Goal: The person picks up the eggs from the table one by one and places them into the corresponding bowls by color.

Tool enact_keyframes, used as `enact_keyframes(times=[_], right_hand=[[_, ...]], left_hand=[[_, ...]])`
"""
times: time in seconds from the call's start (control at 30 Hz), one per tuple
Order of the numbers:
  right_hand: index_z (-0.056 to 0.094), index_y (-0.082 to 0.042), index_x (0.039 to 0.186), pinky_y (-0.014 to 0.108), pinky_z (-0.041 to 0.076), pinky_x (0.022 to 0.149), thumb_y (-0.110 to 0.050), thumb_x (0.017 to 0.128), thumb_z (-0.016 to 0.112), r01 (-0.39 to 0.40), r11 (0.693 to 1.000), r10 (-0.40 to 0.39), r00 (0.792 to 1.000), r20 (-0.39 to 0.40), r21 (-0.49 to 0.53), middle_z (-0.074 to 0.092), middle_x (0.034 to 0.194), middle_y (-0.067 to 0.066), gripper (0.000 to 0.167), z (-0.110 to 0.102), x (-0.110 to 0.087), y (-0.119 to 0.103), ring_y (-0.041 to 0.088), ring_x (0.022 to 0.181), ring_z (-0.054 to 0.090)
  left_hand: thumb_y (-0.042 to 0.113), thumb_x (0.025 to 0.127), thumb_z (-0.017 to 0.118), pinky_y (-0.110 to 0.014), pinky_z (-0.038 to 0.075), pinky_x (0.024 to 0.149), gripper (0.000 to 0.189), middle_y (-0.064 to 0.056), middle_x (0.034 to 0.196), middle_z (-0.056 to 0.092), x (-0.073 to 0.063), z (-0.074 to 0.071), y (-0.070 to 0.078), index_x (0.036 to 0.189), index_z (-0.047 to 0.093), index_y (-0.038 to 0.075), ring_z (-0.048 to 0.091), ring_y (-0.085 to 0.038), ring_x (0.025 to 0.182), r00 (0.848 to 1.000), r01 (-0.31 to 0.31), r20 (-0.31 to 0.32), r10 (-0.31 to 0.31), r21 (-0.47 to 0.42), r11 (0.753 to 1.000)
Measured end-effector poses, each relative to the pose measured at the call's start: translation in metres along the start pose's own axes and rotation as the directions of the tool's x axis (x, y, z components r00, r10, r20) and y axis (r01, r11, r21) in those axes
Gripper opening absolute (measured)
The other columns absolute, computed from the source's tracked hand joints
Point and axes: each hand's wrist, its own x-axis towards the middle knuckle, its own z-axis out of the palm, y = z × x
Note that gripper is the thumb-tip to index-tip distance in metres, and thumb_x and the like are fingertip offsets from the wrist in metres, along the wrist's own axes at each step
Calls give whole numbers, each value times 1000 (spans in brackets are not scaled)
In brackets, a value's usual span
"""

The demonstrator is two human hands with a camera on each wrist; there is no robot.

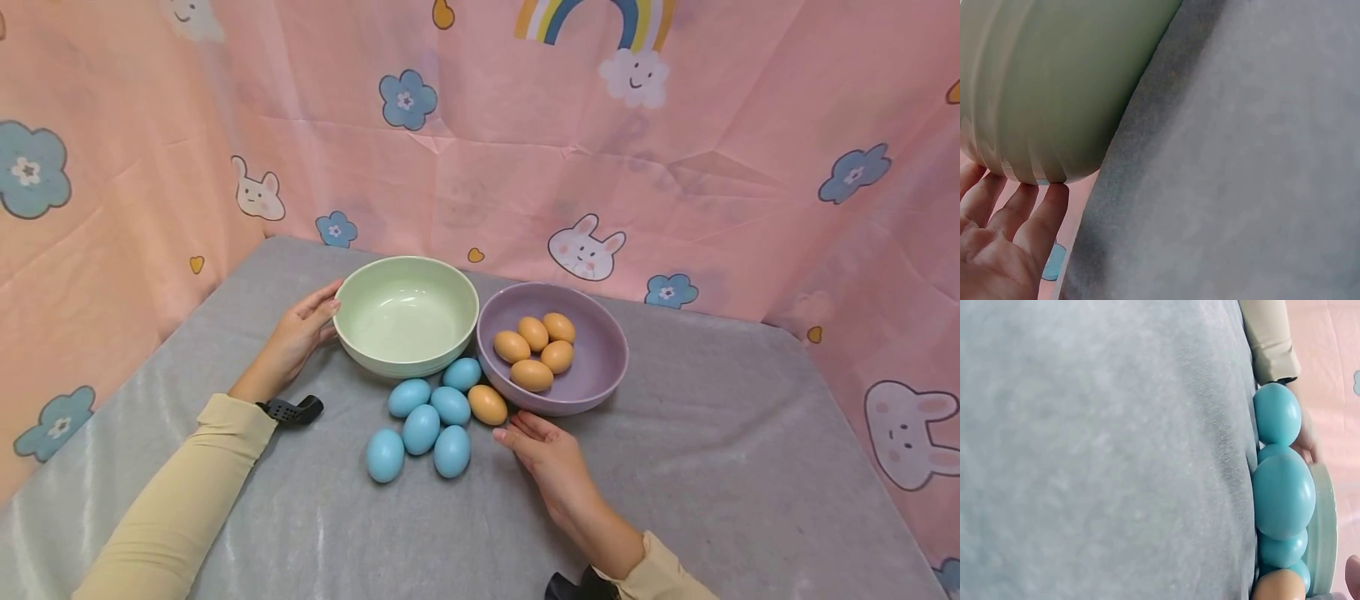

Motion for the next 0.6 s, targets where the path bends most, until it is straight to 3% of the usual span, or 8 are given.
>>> enact_keyframes(times=[0.6], right_hand=[[22,13,152,47,27,122,-12,98,60,7,1000,-6,1000,26,-26,26,160,28,71,5,4,2,33,148,31]], left_hand=[[25,105,50,-14,53,97,55,-8,161,36,0,1,0,156,32,11,41,-25,144,1000,-6,-2,6,-12,1000]])
